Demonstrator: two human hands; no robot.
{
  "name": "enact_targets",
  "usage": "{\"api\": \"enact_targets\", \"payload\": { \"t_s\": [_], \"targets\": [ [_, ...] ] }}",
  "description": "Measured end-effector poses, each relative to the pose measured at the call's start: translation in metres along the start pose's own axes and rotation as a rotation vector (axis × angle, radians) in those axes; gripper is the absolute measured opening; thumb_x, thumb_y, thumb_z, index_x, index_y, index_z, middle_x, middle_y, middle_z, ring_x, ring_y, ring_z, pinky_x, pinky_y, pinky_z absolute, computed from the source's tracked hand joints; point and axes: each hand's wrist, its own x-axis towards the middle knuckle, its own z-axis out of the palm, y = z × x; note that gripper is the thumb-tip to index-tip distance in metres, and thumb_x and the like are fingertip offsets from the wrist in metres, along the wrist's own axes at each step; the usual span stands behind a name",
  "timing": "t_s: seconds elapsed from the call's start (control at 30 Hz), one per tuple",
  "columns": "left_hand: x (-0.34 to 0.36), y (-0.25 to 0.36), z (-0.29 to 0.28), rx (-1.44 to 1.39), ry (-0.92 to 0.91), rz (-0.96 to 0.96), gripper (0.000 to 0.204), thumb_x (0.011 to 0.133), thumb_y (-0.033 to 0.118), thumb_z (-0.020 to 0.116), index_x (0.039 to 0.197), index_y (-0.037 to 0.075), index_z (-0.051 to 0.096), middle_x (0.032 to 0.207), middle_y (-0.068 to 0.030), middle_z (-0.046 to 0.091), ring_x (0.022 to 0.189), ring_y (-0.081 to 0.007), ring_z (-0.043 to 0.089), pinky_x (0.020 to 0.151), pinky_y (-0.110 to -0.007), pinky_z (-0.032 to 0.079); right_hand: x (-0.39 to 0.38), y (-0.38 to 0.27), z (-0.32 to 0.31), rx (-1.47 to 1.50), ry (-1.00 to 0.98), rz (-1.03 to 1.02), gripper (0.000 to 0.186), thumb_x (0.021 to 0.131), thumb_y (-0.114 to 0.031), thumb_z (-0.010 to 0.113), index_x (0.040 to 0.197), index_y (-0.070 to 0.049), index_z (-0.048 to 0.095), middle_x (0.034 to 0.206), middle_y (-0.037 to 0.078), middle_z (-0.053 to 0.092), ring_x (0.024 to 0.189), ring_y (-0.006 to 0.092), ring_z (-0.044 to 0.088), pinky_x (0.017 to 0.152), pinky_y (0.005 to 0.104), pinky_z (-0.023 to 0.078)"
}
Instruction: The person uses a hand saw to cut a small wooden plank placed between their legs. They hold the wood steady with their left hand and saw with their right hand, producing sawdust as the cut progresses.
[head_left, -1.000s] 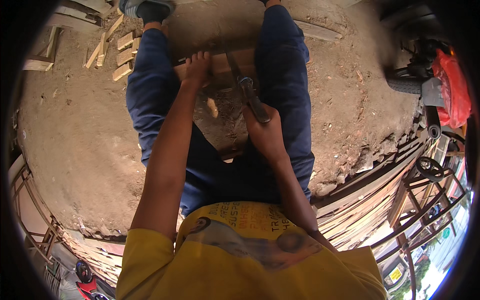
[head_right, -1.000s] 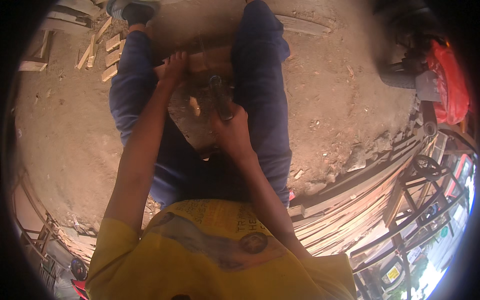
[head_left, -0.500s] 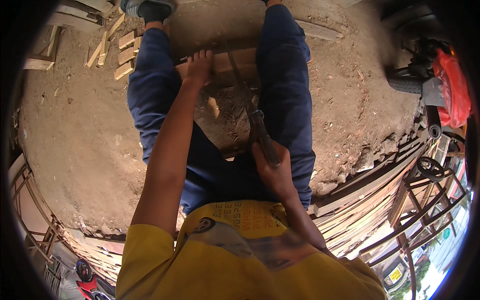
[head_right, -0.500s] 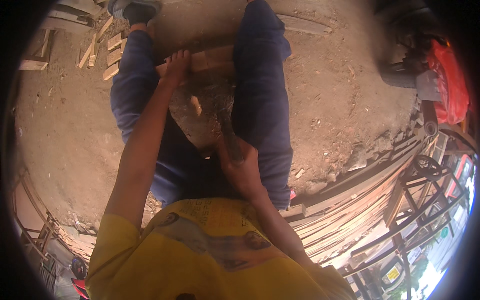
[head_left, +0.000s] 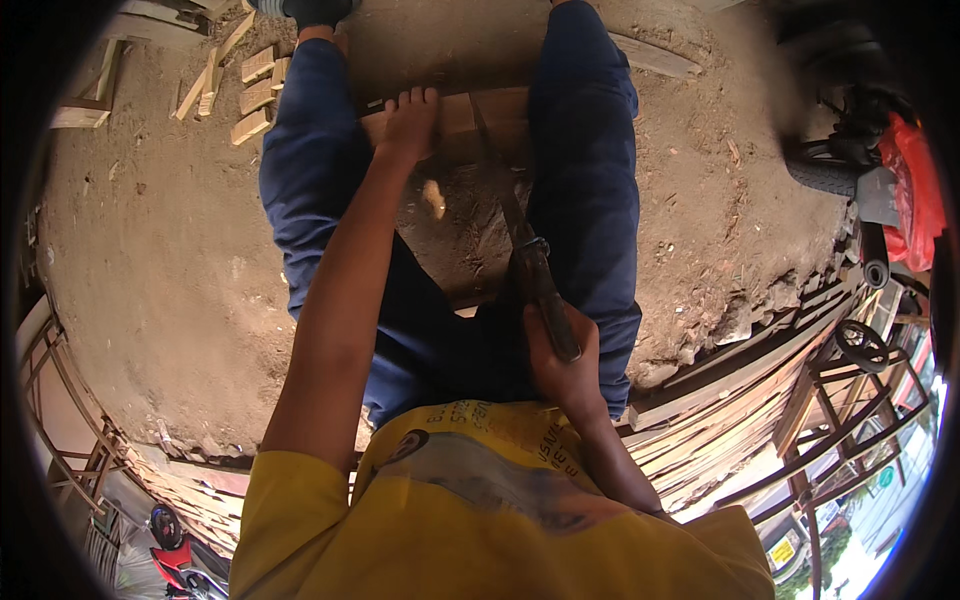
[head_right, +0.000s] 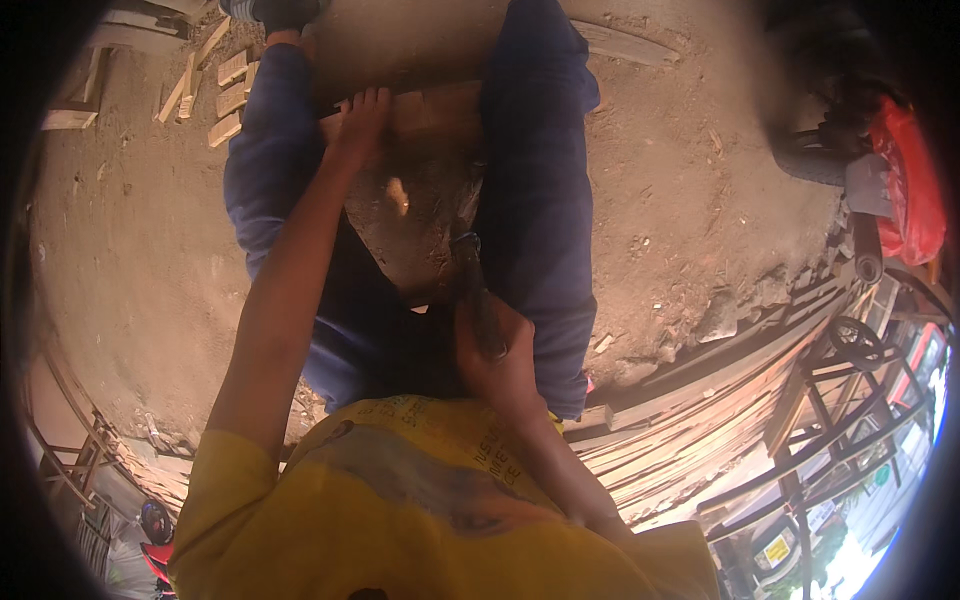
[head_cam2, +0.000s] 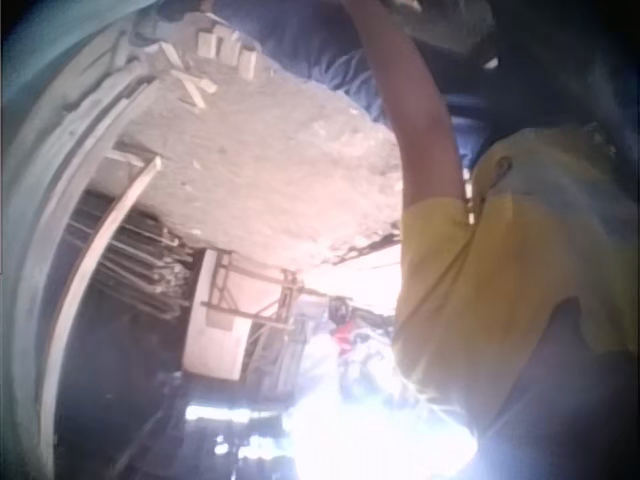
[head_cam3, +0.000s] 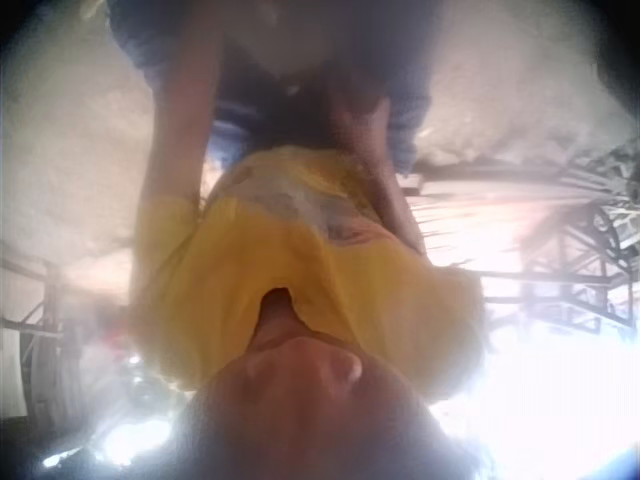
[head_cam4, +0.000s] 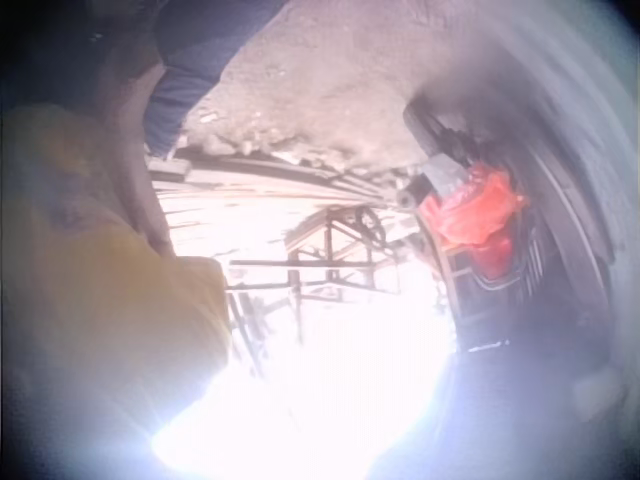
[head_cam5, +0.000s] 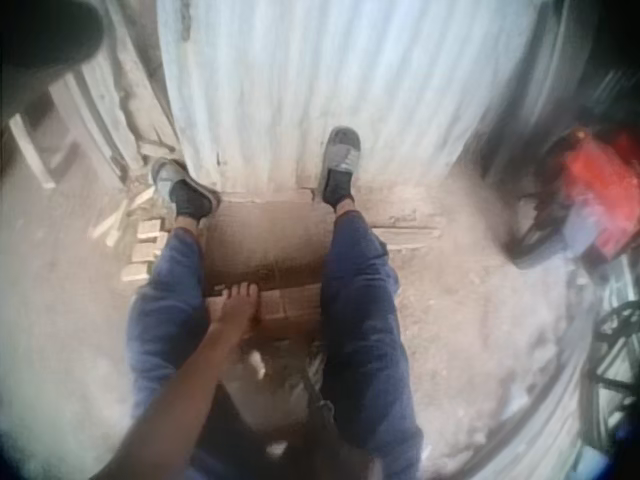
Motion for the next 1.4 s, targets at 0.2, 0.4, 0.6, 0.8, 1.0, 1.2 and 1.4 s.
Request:
{"api": "enact_targets", "payload": {
  "t_s": [0.2, 0.4, 0.6, 0.8, 1.0, 1.2, 1.4],
  "targets": [
    [-0.007, 0.002, -0.004, -0.165, -0.033, -0.090, 0.061, 0.073, 0.013, 0.071, 0.123, 0.004, 0.037, 0.122, -0.0168, 0.047, 0.117, -0.0339, 0.048, 0.097, -0.053, 0.038, 0.091, 0.002, 0.034, -0.018, -0.103, 0.073, 0.020, 0.089, -0.012, 0.060, 0.075, 0.002, 0.058, 0.058, -0.002, 0.050, 0.056, 0.0032, 0.045, 0.048, 0.0259, 0.036],
    [0.002, -0.003, 0.014, -0.024, 0.071, -0.011, 0.066, 0.070, 0.018, 0.075, 0.122, 0.005, 0.037, 0.121, -0.0148, 0.048, 0.116, -0.0333, 0.049, 0.094, -0.052, 0.040, -0.008, -0.006, -0.008, -0.026, -0.083, 0.113, 0.019, 0.089, -0.012, 0.060, 0.076, 0.002, 0.058, 0.057, -0.002, 0.049, 0.054, 0.0033, 0.043, 0.047, 0.0259, 0.035],
    [-0.006, 0.001, -0.011, -0.163, -0.059, -0.085, 0.057, 0.075, 0.009, 0.066, 0.125, 0.002, 0.039, 0.128, -0.0184, 0.046, 0.121, -0.0326, 0.044, 0.100, -0.046, 0.034, 0.080, 0.006, 0.031, 0.031, -0.128, 0.117, 0.023, 0.089, -0.015, 0.058, 0.074, 0.003, 0.056, 0.057, -0.002, 0.047, 0.055, 0.0035, 0.042, 0.048, 0.0263, 0.035],
    [-0.002, 0.007, -0.012, -0.085, -0.033, -0.049, 0.060, 0.073, 0.012, 0.069, 0.124, 0.002, 0.038, 0.125, -0.0175, 0.047, 0.121, -0.0331, 0.045, 0.101, -0.048, 0.033, 0.007, 0.004, -0.002, -0.011, -0.040, 0.038, 0.026, 0.090, -0.017, 0.060, 0.074, 0.002, 0.056, 0.058, -0.003, 0.047, 0.056, 0.0034, 0.042, 0.049, 0.0267, 0.035],
    [-0.002, -0.006, 0.001, -0.073, -0.122, -0.063, 0.064, 0.072, 0.015, 0.071, 0.124, 0.001, 0.037, 0.123, -0.0178, 0.048, 0.119, -0.0341, 0.046, 0.098, -0.050, 0.036, 0.081, 0.004, 0.022, -0.003, -0.144, 0.137, 0.021, 0.090, -0.014, 0.060, 0.076, 0.002, 0.058, 0.059, -0.003, 0.049, 0.057, 0.0029, 0.044, 0.050, 0.0260, 0.035],
    [0.001, 0.007, -0.009, -0.027, -0.044, -0.034, 0.066, 0.072, 0.018, 0.073, 0.125, 0.001, 0.037, 0.123, -0.0183, 0.047, 0.121, -0.0350, 0.045, 0.100, -0.049, 0.034, -0.012, -0.015, -0.021, 0.007, -0.067, 0.136, 0.017, 0.089, -0.011, 0.059, 0.079, 0.004, 0.058, 0.060, 0.002, 0.052, 0.059, 0.0048, 0.047, 0.052, 0.0283, 0.039],
    [-0.001, -0.009, 0.010, -0.113, -0.065, -0.057, 0.070, 0.070, 0.024, 0.076, 0.123, 0.003, 0.035, 0.122, -0.0178, 0.047, 0.117, -0.0357, 0.048, 0.094, -0.054, 0.039, 0.055, -0.004, 0.012, -0.006, -0.151, 0.138, 0.015, 0.089, -0.010, 0.061, 0.081, 0.002, 0.058, 0.057, -0.002, 0.048, 0.057, 0.0023, 0.043, 0.049, 0.0265, 0.036]
  ]
}}
